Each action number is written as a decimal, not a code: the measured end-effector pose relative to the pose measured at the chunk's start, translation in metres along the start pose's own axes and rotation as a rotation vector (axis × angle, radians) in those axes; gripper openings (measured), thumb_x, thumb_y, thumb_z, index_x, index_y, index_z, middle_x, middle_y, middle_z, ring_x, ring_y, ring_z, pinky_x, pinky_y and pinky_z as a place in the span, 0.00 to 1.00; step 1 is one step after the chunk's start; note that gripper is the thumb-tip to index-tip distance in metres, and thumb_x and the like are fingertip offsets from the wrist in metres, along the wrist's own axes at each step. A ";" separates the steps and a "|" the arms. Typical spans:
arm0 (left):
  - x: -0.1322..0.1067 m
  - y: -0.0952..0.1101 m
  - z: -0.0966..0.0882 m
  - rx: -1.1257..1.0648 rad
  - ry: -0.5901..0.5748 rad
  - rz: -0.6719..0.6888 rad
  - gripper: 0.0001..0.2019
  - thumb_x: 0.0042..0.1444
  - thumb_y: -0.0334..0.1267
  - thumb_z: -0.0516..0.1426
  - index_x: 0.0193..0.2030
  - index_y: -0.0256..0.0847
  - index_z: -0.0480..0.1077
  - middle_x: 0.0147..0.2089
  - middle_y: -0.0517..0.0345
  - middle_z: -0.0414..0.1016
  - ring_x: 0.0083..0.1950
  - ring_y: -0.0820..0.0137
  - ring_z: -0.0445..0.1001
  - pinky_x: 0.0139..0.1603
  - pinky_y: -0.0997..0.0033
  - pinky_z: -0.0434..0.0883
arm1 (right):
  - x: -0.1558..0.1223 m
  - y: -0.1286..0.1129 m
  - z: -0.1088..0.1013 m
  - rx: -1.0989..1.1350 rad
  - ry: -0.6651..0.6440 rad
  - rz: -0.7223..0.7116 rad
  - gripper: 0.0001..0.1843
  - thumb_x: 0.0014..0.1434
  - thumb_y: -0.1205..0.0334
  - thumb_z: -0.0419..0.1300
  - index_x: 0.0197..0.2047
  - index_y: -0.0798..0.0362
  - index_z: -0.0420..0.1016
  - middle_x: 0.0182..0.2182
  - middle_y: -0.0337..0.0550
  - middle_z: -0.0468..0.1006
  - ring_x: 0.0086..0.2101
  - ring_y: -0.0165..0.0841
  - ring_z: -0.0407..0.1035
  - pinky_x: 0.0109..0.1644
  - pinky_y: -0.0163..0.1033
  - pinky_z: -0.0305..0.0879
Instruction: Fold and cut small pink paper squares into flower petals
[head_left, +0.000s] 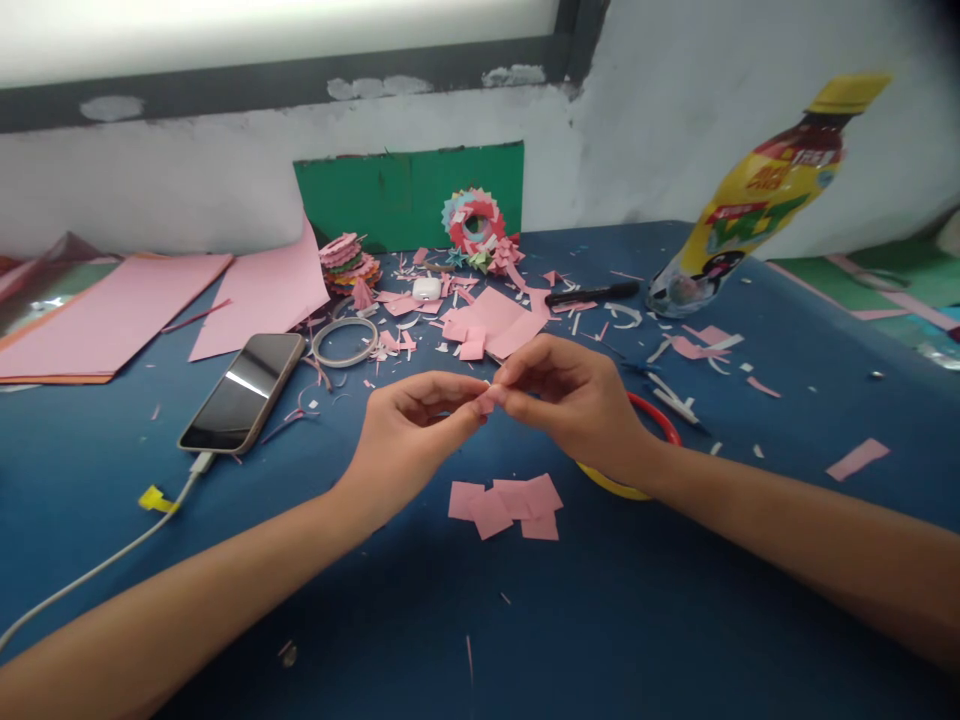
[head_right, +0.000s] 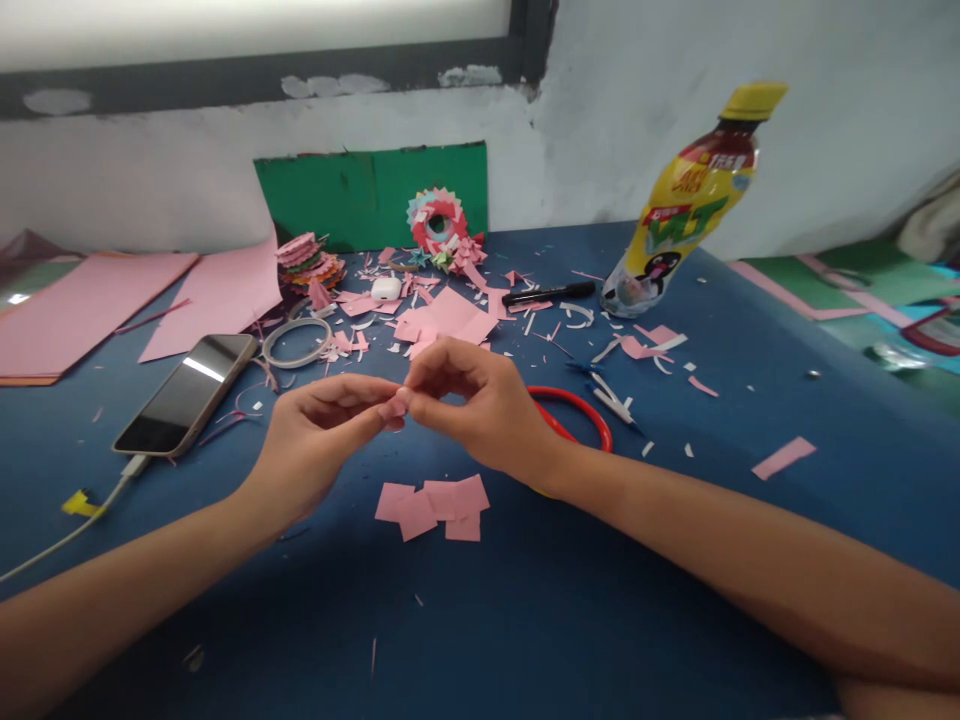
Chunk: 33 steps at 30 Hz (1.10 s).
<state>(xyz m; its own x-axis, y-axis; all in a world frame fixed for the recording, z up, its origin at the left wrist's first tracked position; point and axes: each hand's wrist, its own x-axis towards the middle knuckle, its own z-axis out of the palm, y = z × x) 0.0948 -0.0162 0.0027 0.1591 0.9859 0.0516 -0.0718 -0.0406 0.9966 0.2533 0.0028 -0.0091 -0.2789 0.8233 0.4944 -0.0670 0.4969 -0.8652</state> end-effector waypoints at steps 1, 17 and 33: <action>0.000 0.000 0.000 0.002 -0.004 -0.002 0.06 0.44 0.34 0.64 0.31 0.39 0.75 0.28 0.61 0.76 0.29 0.77 0.73 0.33 0.80 0.70 | -0.001 0.000 0.000 -0.006 0.001 0.004 0.05 0.50 0.69 0.62 0.29 0.52 0.68 0.26 0.34 0.71 0.28 0.24 0.67 0.33 0.29 0.67; -0.003 -0.004 0.000 -0.034 0.035 0.033 0.07 0.43 0.35 0.64 0.32 0.41 0.77 0.33 0.57 0.79 0.33 0.70 0.76 0.37 0.73 0.74 | 0.001 -0.005 0.003 0.114 0.029 0.114 0.08 0.49 0.66 0.64 0.28 0.52 0.67 0.25 0.34 0.70 0.27 0.23 0.67 0.31 0.29 0.67; -0.002 -0.001 0.000 -0.021 0.070 0.013 0.07 0.42 0.35 0.65 0.30 0.39 0.75 0.30 0.59 0.78 0.29 0.73 0.74 0.33 0.76 0.73 | 0.000 -0.004 0.002 0.123 0.036 0.136 0.07 0.50 0.65 0.63 0.30 0.52 0.66 0.27 0.35 0.71 0.28 0.25 0.68 0.33 0.31 0.68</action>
<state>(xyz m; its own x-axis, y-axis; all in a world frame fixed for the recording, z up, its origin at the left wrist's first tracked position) 0.0948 -0.0178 0.0017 0.0886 0.9943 0.0590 -0.0941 -0.0506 0.9943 0.2512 0.0001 -0.0060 -0.2592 0.8909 0.3731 -0.1486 0.3449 -0.9268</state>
